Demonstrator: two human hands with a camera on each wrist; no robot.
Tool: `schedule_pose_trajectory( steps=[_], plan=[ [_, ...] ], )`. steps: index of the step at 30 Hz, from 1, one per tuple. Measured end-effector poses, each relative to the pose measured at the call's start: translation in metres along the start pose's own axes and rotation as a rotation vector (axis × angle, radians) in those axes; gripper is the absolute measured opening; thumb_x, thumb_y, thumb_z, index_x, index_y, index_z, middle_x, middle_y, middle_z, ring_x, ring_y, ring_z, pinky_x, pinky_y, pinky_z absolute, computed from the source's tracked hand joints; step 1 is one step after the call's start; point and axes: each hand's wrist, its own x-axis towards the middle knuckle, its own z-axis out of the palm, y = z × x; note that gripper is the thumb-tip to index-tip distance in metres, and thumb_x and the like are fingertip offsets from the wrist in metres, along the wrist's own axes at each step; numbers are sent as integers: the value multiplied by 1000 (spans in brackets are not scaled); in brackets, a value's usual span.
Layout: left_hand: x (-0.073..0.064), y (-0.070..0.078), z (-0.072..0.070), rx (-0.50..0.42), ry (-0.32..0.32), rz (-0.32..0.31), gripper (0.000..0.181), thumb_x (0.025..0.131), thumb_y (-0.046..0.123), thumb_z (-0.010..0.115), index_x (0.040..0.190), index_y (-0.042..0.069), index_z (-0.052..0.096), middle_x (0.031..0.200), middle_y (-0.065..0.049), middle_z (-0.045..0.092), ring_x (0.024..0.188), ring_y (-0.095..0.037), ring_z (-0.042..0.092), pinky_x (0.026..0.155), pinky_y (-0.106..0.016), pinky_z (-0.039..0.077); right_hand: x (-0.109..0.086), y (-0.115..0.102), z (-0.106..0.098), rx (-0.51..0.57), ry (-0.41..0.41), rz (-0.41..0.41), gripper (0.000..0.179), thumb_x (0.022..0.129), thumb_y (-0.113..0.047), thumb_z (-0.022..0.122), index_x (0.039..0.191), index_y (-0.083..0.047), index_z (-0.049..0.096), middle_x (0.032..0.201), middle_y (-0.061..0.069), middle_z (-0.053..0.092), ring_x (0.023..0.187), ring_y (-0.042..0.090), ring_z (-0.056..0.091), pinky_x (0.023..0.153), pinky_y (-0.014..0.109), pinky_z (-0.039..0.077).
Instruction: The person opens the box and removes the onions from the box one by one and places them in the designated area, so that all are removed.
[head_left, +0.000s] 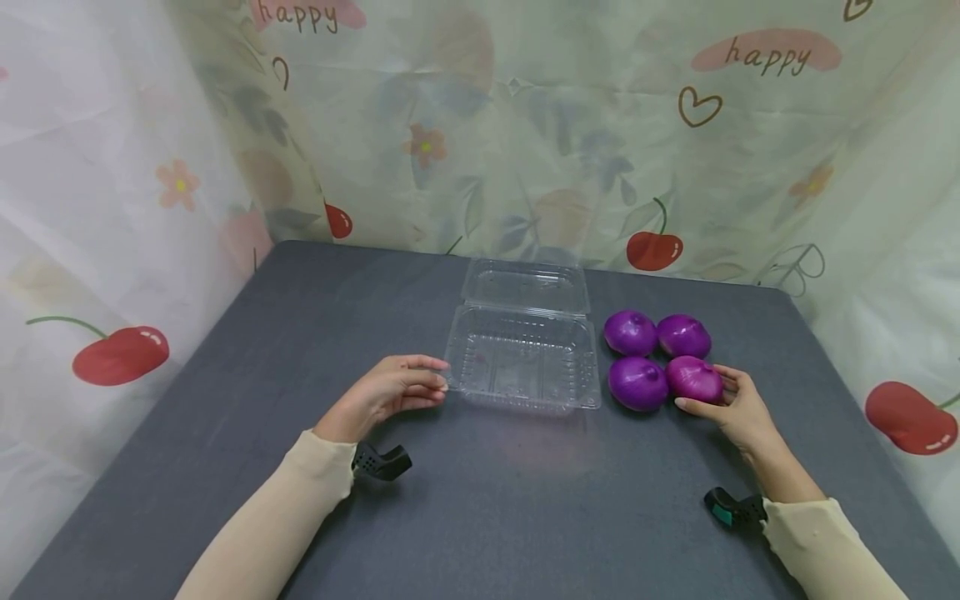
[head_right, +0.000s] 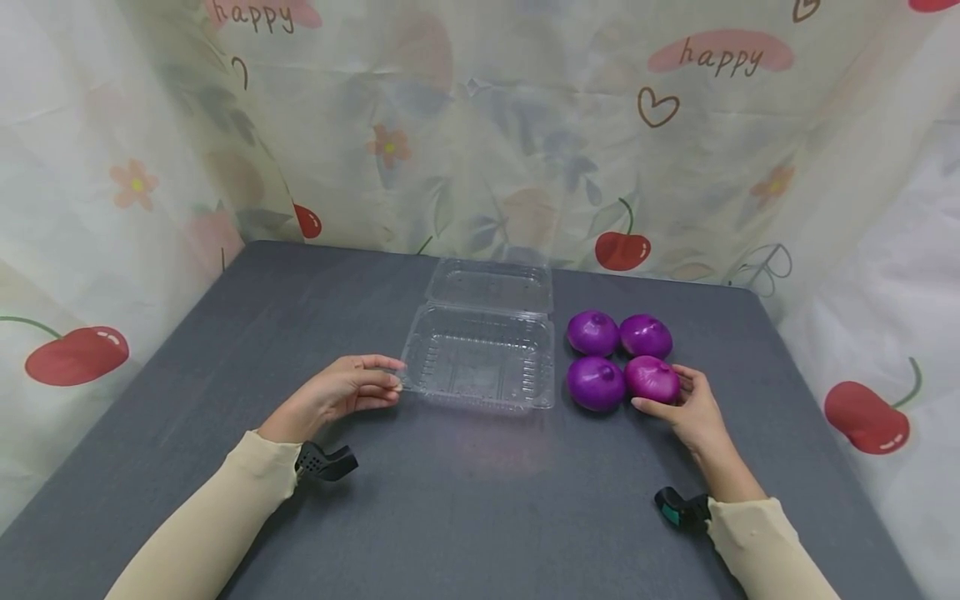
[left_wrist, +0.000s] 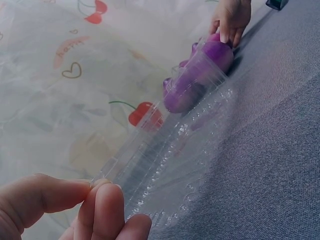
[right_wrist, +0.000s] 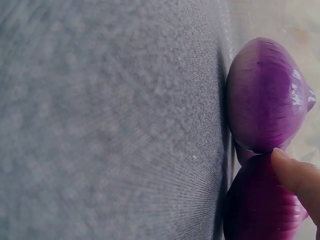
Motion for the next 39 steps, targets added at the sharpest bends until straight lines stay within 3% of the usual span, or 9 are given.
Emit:
schedule_pose_trajectory(
  steps=[12,39],
  plan=[
    [0,0,0,-6,-2,1,40,89,3,66,128,-2,56,82,-5,73,71,-13,70,74,-31,60,0,-2,0,23,-9,-30,104,85,-24,75,149,8,0,150,38,17,138,50,26,109,62,29],
    [-1,-1,-1,0,-5,0,40,90,4,66,128,-2,56,83,-5,72,73,-13,70,77,-32,60,2,1,-2,14,-5,2,105,86,-29,74,151,5,0,152,37,13,138,51,24,109,63,28]
  ],
)
